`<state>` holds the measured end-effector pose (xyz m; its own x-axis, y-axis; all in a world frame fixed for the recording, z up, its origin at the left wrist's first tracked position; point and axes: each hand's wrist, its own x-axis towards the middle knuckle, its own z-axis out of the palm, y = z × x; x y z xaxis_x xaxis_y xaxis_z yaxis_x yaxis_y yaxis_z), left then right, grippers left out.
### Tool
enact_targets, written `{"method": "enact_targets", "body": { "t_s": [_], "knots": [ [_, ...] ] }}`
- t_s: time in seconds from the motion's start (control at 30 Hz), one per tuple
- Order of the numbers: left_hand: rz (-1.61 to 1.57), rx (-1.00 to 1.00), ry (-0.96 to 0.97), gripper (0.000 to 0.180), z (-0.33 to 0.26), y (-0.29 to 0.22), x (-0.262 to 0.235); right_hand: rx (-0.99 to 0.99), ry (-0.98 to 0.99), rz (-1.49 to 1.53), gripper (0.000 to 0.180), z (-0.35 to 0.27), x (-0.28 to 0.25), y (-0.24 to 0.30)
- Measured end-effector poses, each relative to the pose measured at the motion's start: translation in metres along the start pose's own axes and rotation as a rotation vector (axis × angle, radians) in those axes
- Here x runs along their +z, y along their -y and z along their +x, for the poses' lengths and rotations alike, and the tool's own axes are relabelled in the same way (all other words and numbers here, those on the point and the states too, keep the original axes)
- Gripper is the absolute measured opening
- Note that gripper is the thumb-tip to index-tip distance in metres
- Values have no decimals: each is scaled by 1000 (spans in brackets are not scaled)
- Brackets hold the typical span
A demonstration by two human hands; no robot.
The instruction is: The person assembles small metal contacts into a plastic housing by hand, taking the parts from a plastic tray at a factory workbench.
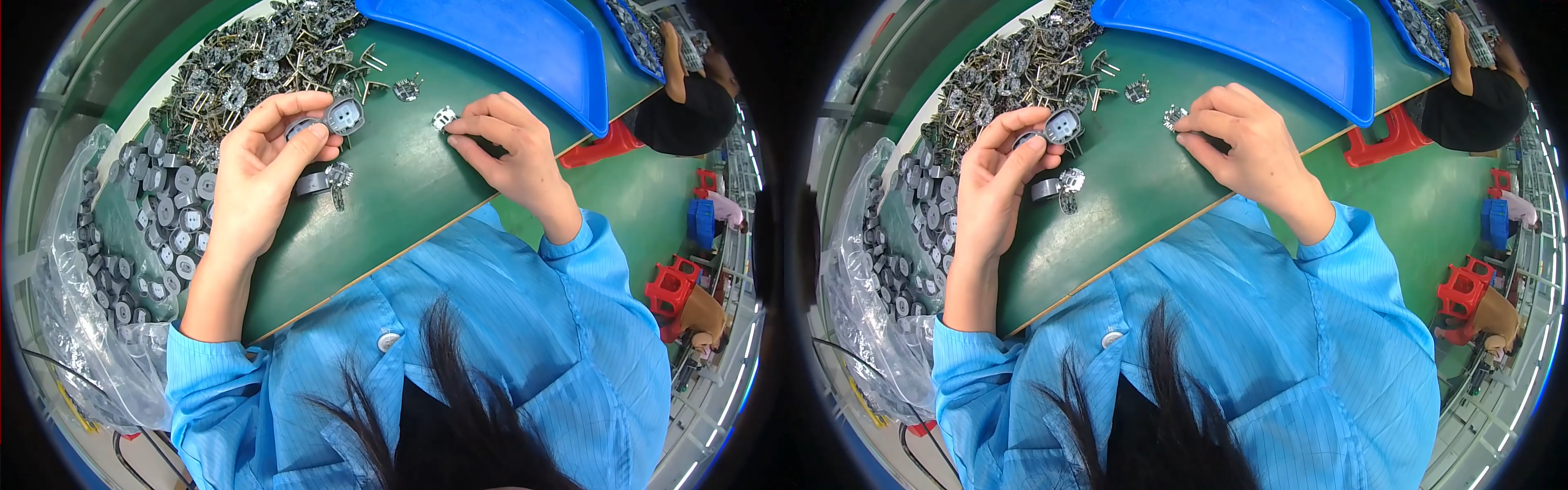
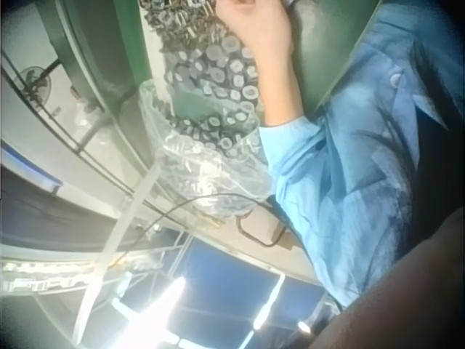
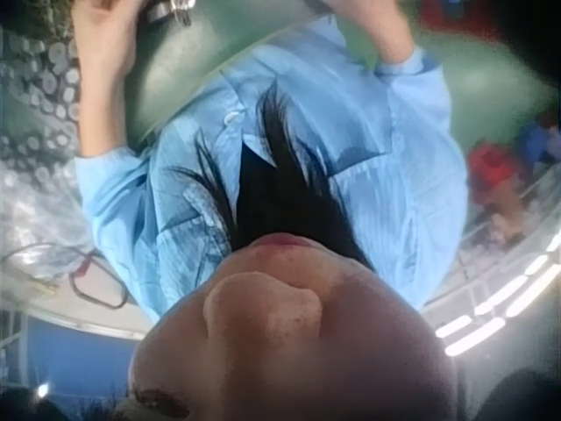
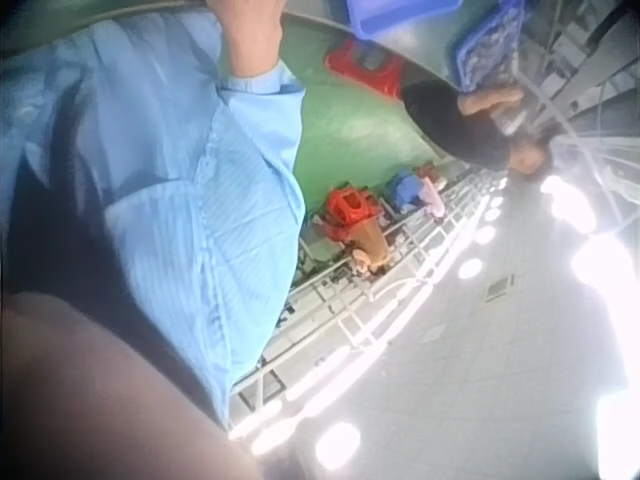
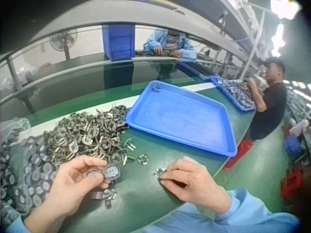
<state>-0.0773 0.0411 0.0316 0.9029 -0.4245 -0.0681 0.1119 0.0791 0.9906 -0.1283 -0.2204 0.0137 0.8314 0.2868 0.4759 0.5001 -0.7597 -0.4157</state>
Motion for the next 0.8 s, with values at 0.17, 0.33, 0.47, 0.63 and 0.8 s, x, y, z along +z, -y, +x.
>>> {"method": "enact_targets", "body": {
  "t_s": [0.17, 0.33, 0.47, 0.63, 0.8],
  "knots": [
    [-14, -8, -8, 28, 1, 0, 0, 349, 50, 250, 9, 18, -10, 2],
    [-53, -24, -7, 28, 4, -4, 3, 200, 309, 244, 13, 43, -9, 0],
    [-104, -80, 13, 26, 5, -3, 0, 350, 165, 1058, 12, 66, 16, 19],
    [-155, -107, 8, 26, 3, -7, -2, 162, 78, 738, 9, 73, 33, 28],
    [-174, -90, 58, 26, 2, -7, -9, 73, -17, 582, 10, 73, 36, 41]
  ]
}}
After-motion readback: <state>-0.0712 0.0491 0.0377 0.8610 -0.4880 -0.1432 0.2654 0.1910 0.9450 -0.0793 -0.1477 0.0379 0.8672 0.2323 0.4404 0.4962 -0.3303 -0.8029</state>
